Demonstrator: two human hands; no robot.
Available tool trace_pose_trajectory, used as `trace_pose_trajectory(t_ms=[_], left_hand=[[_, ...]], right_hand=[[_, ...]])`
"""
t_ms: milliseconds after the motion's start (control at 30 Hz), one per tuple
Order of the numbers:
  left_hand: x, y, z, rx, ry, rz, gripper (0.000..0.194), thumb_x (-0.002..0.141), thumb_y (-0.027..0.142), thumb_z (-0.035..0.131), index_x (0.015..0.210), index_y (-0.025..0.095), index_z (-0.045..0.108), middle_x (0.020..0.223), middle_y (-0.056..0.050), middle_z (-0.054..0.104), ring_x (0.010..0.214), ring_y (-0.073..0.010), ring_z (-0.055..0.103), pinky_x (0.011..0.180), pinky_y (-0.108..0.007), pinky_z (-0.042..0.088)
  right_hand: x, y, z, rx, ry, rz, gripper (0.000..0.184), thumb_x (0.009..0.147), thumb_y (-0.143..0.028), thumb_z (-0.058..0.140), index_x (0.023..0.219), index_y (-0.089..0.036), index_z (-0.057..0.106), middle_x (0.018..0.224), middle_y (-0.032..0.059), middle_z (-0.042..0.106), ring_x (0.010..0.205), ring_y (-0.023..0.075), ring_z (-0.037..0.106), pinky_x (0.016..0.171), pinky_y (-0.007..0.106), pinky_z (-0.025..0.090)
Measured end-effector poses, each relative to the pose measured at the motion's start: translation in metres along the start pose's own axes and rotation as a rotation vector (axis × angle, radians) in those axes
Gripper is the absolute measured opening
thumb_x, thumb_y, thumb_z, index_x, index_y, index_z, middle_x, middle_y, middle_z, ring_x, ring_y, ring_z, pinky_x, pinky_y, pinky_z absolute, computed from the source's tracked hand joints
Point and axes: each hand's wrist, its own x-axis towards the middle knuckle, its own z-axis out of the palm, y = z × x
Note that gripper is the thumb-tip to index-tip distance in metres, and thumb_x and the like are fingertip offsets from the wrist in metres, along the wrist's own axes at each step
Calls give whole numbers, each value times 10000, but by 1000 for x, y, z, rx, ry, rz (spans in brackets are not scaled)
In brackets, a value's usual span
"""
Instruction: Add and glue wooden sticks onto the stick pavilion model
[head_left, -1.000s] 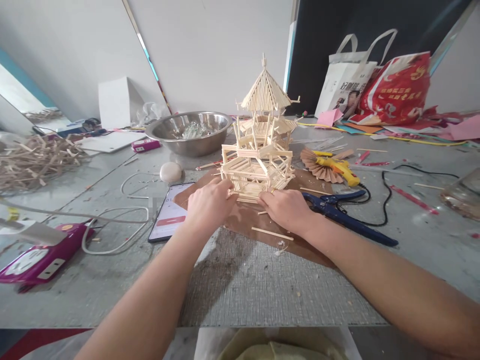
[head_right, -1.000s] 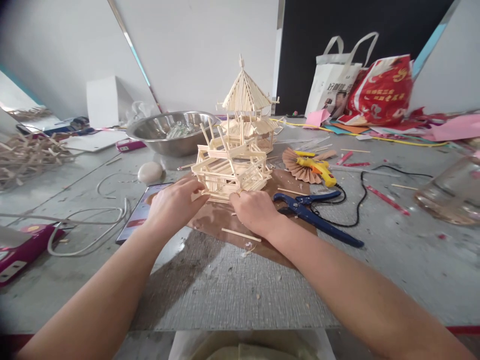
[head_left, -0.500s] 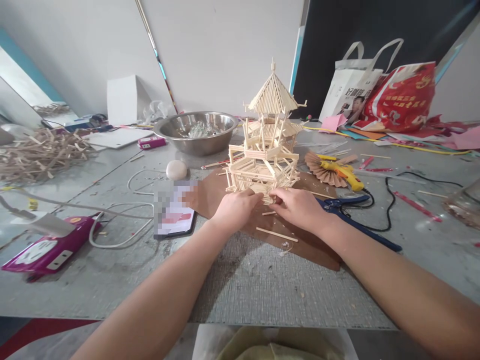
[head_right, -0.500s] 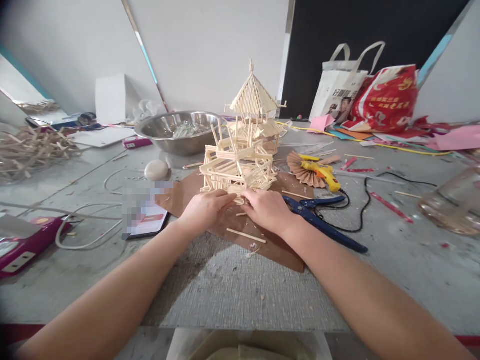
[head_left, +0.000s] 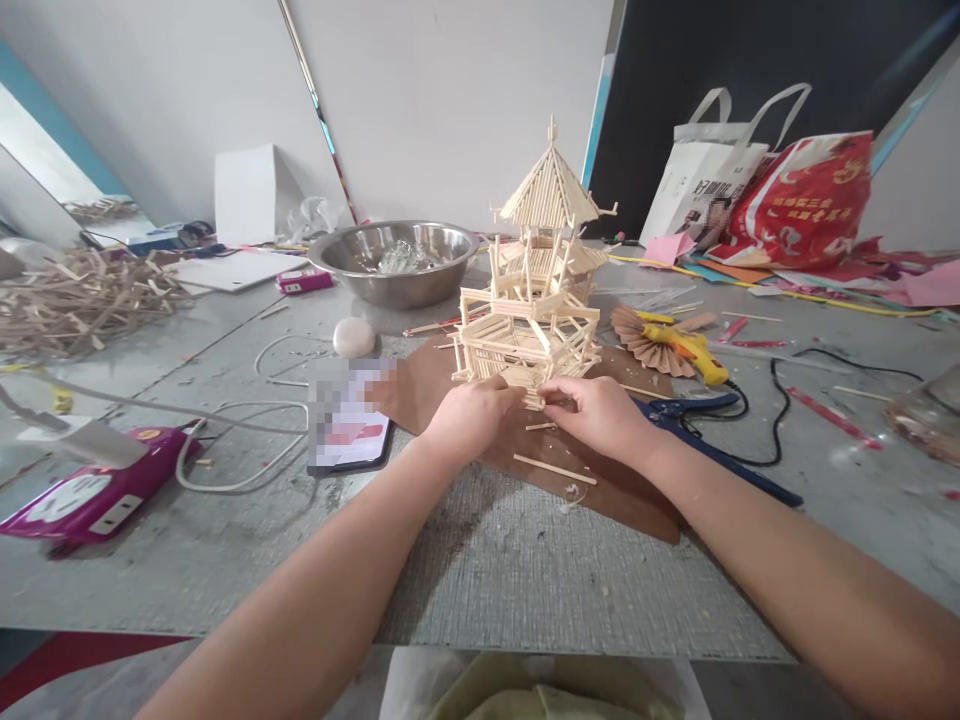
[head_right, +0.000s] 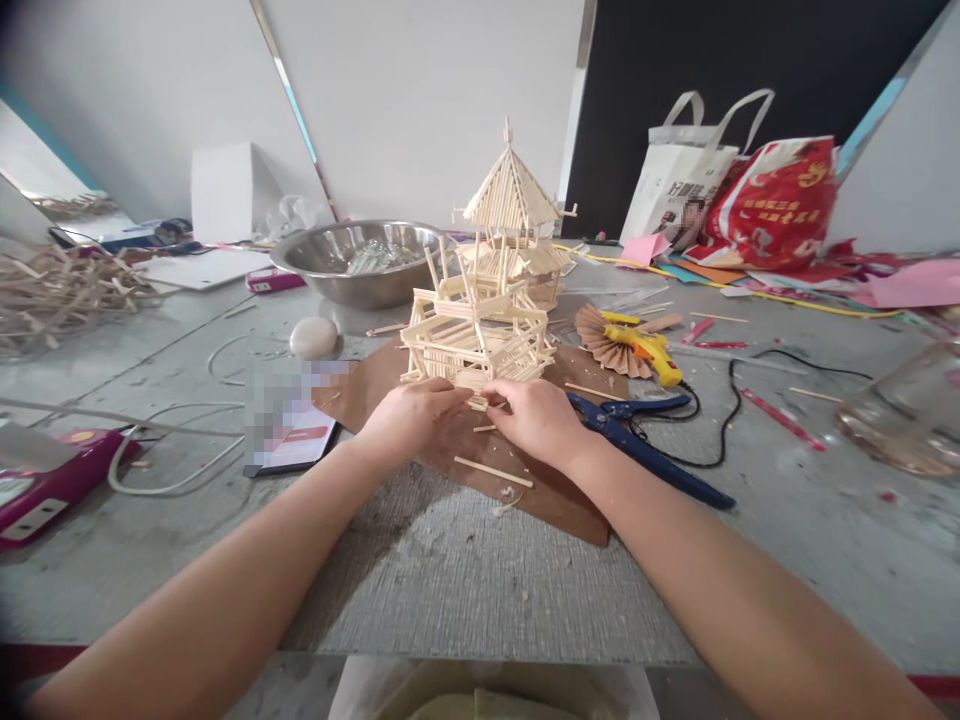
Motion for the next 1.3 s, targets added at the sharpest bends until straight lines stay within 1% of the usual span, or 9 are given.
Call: trace_pose_trajectory(t_ms=[267, 500, 633, 800, 900, 1067, 1133, 1233, 1300], left_hand=[[-1, 2, -5, 18, -50, 2, 216, 791, 173, 421, 955, 216, 554, 763, -13, 540, 674, -120, 531, 550, -208, 383], [0, 8, -10, 13, -86, -22, 193, 790, 160, 400, 909, 201, 547, 763, -16, 528, 631, -119, 523, 512, -209, 373], [0, 9, -11, 14, -76, -21, 174, 789, 173, 407, 895, 201, 542, 749, -16, 523, 645, -133, 531, 509, -217, 370], [2, 7, -8, 22, -62, -22, 169, 795, 189, 411, 902, 202, 541, 757, -22, 527, 630, -129, 530, 508, -215, 371], [2, 8, -6, 28, -60, -29, 173, 793, 185, 416, 909, 207, 542, 768, -26, 531, 638, -135, 535, 519, -222, 381], [4, 9, -3, 45, -51, -55, 188, 792, 178, 414, 923, 206, 546, 775, -33, 532, 685, -151, 549, 547, -234, 397], [4, 10, -3, 47, -56, -59, 182, 790, 181, 417, 913, 203, 549, 770, -34, 531, 702, -160, 553, 552, -240, 401], [4, 12, -4, 47, -54, -66, 165, 788, 183, 419, 890, 198, 548, 758, -35, 532, 703, -167, 556, 546, -243, 400], [4, 12, -4, 47, -58, -75, 166, 789, 182, 416, 892, 196, 545, 757, -35, 532, 704, -163, 558, 547, -238, 399]], right_hand=[[-3, -7, -1, -217, -28, -72, 249, 790, -265, 429, 977, -254, 593, 851, 16, 667, 752, 178, 616, 628, 275, 436], [-2, -2, 0, -226, -31, -92, 242, 782, -273, 441, 984, -252, 573, 849, 12, 664, 742, 183, 613, 612, 278, 432], [-3, 0, 4, -110, -4, -71, 240, 747, -287, 492, 972, -244, 562, 856, 11, 657, 734, 173, 607, 634, 282, 439], [-8, -3, 14, 173, 70, 64, 310, 709, -251, 536, 1018, -230, 509, 829, -3, 649, 738, 146, 604, 658, 261, 447], [-14, -3, 16, 195, 54, 116, 359, 706, -240, 535, 1060, -234, 480, 831, -4, 649, 707, 143, 601, 629, 259, 445], [-22, 1, 15, 152, 68, 152, 343, 721, -270, 516, 1061, -233, 488, 852, 0, 644, 631, 126, 593, 604, 253, 438], [-24, 2, 14, 144, 79, 157, 302, 730, -292, 504, 1023, -219, 516, 843, 7, 646, 647, 130, 596, 617, 252, 437], [-24, 1, 12, 93, 70, 173, 226, 751, -363, 469, 871, -208, 581, 791, 14, 655, 675, 146, 603, 603, 244, 425], [-21, -3, 10, 14, 42, 200, 288, 756, -446, 437, 772, -213, 605, 715, 15, 657, 653, 159, 605, 558, 239, 404]])
